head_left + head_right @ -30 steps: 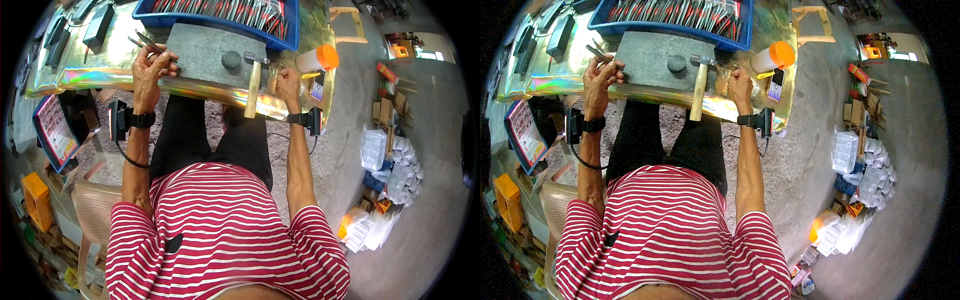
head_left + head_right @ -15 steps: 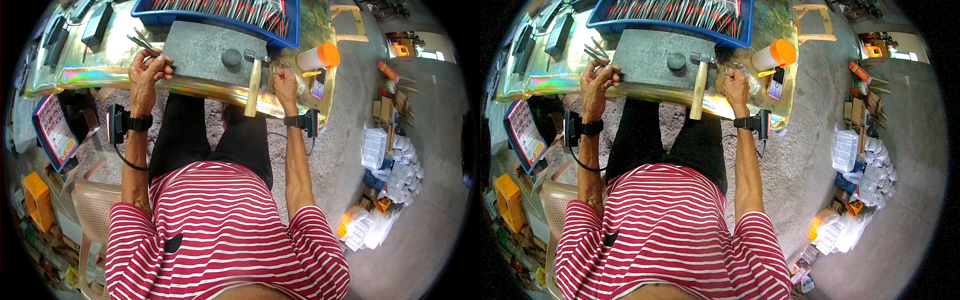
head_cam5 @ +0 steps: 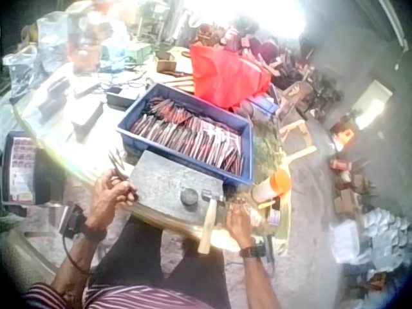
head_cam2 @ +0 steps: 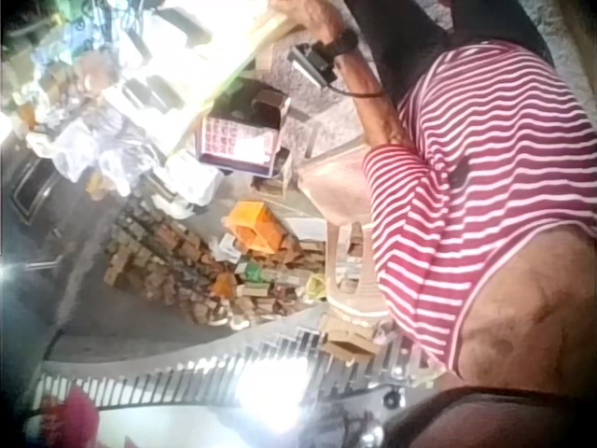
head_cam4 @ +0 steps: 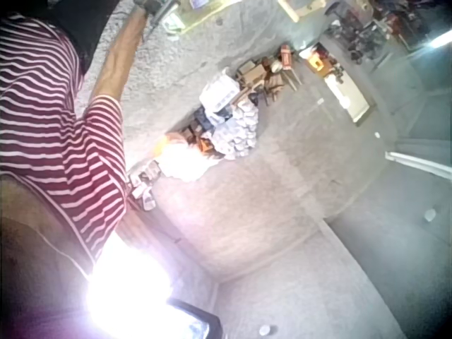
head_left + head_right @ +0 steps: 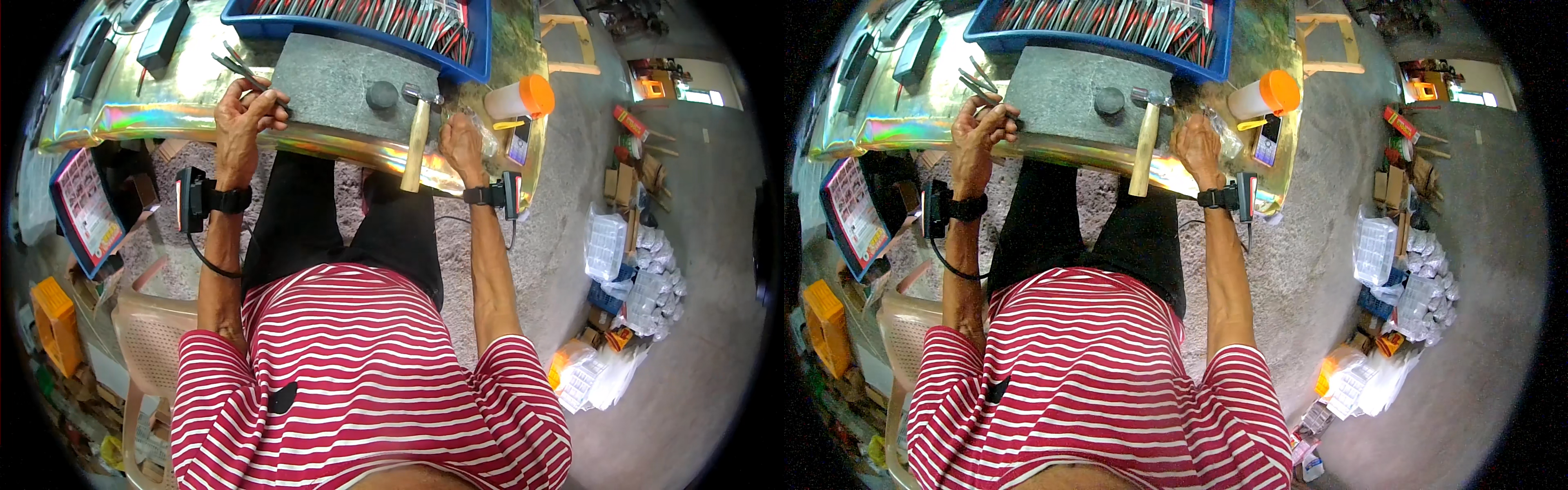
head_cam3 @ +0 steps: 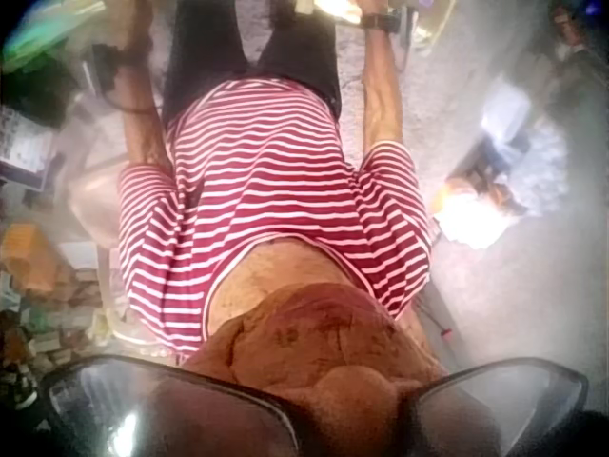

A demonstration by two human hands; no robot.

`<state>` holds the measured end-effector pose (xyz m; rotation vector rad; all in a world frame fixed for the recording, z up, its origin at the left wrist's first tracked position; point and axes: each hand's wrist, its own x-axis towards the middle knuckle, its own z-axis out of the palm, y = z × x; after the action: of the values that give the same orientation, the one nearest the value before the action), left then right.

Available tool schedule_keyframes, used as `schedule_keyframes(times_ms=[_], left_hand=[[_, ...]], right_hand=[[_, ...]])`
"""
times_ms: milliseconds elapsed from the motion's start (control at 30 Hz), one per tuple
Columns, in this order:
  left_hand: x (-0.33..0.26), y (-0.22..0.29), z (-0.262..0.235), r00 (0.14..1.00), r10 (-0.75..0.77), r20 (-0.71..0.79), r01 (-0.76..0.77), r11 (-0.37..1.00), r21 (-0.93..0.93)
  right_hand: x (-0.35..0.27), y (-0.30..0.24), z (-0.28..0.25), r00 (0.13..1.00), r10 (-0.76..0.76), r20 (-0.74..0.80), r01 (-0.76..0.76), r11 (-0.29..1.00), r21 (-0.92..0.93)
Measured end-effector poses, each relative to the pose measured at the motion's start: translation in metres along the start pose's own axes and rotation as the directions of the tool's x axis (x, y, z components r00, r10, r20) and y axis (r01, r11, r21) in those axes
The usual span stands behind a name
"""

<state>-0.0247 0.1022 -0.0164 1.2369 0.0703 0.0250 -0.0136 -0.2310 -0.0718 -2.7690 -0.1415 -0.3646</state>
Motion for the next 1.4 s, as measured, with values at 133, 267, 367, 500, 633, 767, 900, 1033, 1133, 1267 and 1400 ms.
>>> schedule_keyframes(times_ms=[133,267,367,500,633,767,900,1033,1133,1267,1400], left_hand=[[0.000,0.001,0.002,1.000,0.012,0.004,-0.012,1.000,0.004],[-0.003,0.004,0.004,1.000,0.018,0.003,-0.018,1.000,-0.018],[-0.005,0.006,0.010,1.000,0.021,0.004,-0.020,0.999,-0.037],[-0.010,0.006,0.011,0.999,0.020,0.045,-0.017,0.998,-0.066],[-0.014,0.011,0.024,0.992,-0.057,0.110,0.073,0.986,-0.152],[-0.017,0.011,0.042,0.985,-0.105,0.136,0.130,0.974,-0.187],[-0.019,0.009,0.055,0.960,-0.163,0.229,0.214,0.952,-0.219],[-0.019,0.011,0.072,0.932,-0.167,0.321,0.264,0.921,-0.287],[-0.019,0.013,0.082,0.917,-0.197,0.347,0.314,0.892,-0.326],[-0.019,0.012,0.082,0.883,-0.200,0.424,0.373,0.848,-0.377],[-0.021,0.011,0.081,0.864,-0.191,0.466,0.425,0.773,-0.472]], right_hand=[[0.009,0.011,-0.003,0.980,-0.165,0.110,0.177,0.978,-0.108],[0.020,0.000,-0.013,0.946,-0.218,0.240,0.252,0.961,-0.118],[0.019,-0.002,-0.014,0.963,-0.153,0.224,0.181,0.977,-0.111],[0.010,-0.014,-0.017,0.982,0.135,0.134,-0.160,0.968,0.193],[0.003,-0.005,-0.012,0.941,0.282,0.186,-0.336,0.828,0.448],[-0.002,-0.011,-0.019,0.969,0.247,0.026,-0.220,0.807,0.548],[0.001,-0.044,-0.048,0.934,0.319,0.160,-0.326,0.580,0.747],[0.002,-0.086,-0.077,0.942,0.207,0.263,-0.333,0.515,0.790],[-0.001,-0.112,-0.088,0.933,0.118,0.340,-0.356,0.441,0.824],[-0.004,-0.139,-0.098,0.898,-0.014,0.440,-0.410,0.342,0.846],[-0.003,-0.149,-0.103,0.871,-0.044,0.489,-0.443,0.359,0.822]])
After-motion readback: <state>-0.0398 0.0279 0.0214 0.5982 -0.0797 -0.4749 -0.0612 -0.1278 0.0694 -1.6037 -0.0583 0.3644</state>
